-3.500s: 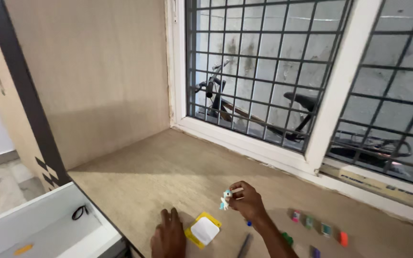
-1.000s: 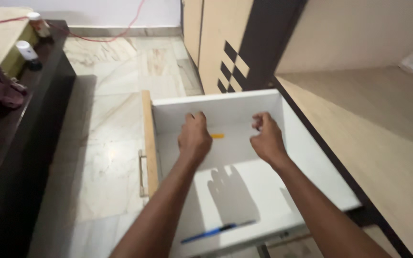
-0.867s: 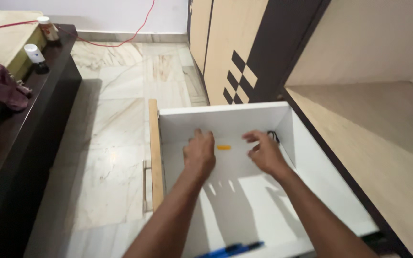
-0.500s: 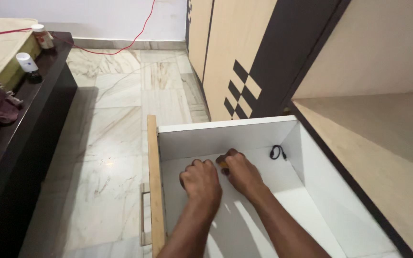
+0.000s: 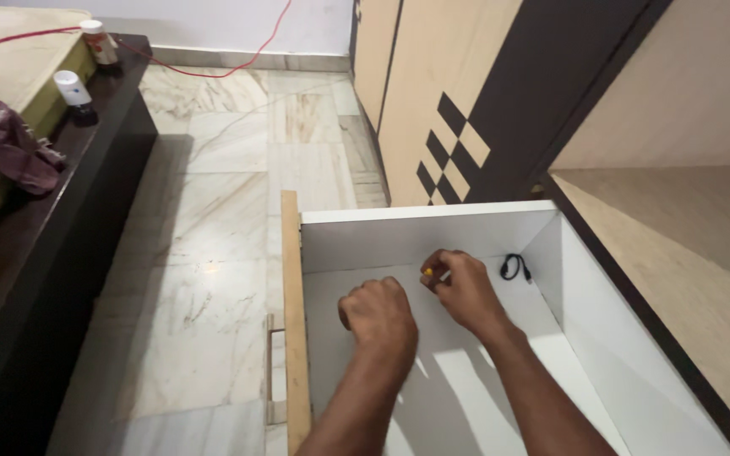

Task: The person sorts pens, highlighters, and small items from a drawer onto a desk, arranging them in rows by color and type. They then place a blue notebook and a small box into the drawer.

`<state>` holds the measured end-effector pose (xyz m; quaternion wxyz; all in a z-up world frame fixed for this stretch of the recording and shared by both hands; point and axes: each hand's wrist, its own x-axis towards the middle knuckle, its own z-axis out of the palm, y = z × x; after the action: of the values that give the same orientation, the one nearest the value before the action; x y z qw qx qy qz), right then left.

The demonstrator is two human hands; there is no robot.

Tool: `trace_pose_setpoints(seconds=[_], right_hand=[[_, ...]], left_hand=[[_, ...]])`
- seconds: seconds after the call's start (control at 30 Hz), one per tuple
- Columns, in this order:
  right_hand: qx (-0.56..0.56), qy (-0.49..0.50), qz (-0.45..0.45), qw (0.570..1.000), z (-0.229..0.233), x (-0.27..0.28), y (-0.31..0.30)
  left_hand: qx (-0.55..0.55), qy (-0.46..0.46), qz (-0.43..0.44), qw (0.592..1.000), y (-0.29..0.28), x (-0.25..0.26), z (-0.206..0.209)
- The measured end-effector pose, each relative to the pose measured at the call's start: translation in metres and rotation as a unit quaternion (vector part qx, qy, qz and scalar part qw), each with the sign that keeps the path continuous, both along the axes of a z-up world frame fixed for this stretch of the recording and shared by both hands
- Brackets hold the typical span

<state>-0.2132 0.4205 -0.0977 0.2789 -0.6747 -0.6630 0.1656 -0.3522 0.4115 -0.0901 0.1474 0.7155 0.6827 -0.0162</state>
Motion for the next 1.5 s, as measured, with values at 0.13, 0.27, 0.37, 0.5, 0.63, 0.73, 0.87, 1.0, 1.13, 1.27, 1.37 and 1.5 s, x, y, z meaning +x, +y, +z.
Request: trace_pose_setpoints(seconds=[0.13, 0.27, 0.37, 0.5, 0.63, 0.73, 0.87, 1.0, 1.13, 1.27, 1.37, 1.5], right_hand=[[-0.051, 0.016, -0.024, 0.998, -0.005, 0.000, 0.001], [-0.042, 0.003, -0.041, 0.998, -0.001, 0.006, 0.001], [-0.065, 0.010, -0.065, 0.996, 0.006, 0.009, -0.007], [-0.087, 0.101, -0.103, 0.986, 0.024, 0.018, -0.037], [-0.114, 0.210, -0.116, 0.964, 0.044, 0.024, -0.078], [-0.083, 0.351, -0.113, 0.926, 0.066, 0.026, -0.106], [-0.065, 0.370, -0.026, 0.926, 0.089, 0.046, -0.142], [-0.033, 0.360, 0.017, 0.932, 0.105, 0.082, -0.182], [-0.036, 0.378, -0.010, 0.925, 0.134, 0.102, -0.237], [-0.027, 0.323, -0.055, 0.944, 0.170, 0.120, -0.299], [0.002, 0.277, -0.077, 0.958, 0.192, 0.135, -0.356], [0.044, 0.219, -0.110, 0.969, 0.222, 0.178, -0.426]], left_hand=[[-0.028, 0.026, -0.015, 0.999, -0.001, 0.000, -0.005], [-0.020, 0.023, -0.026, 0.999, -0.001, 0.001, -0.004], [0.002, 0.031, -0.032, 0.999, -0.005, 0.003, -0.004], [0.057, -0.048, -0.072, 0.995, -0.020, -0.003, 0.001], [0.150, -0.104, -0.120, 0.976, -0.051, 0.002, 0.021], [0.150, -0.234, -0.100, 0.955, -0.079, 0.007, 0.053], [0.145, -0.279, -0.098, 0.944, -0.122, 0.032, 0.094], [0.139, -0.323, -0.109, 0.930, -0.166, 0.060, 0.119], [0.167, -0.356, -0.130, 0.910, -0.219, 0.079, 0.142], [0.184, -0.360, -0.168, 0.899, -0.274, 0.102, 0.163], [0.194, -0.343, -0.197, 0.898, -0.317, 0.124, 0.178], [0.160, -0.335, -0.227, 0.900, -0.373, 0.170, 0.198]])
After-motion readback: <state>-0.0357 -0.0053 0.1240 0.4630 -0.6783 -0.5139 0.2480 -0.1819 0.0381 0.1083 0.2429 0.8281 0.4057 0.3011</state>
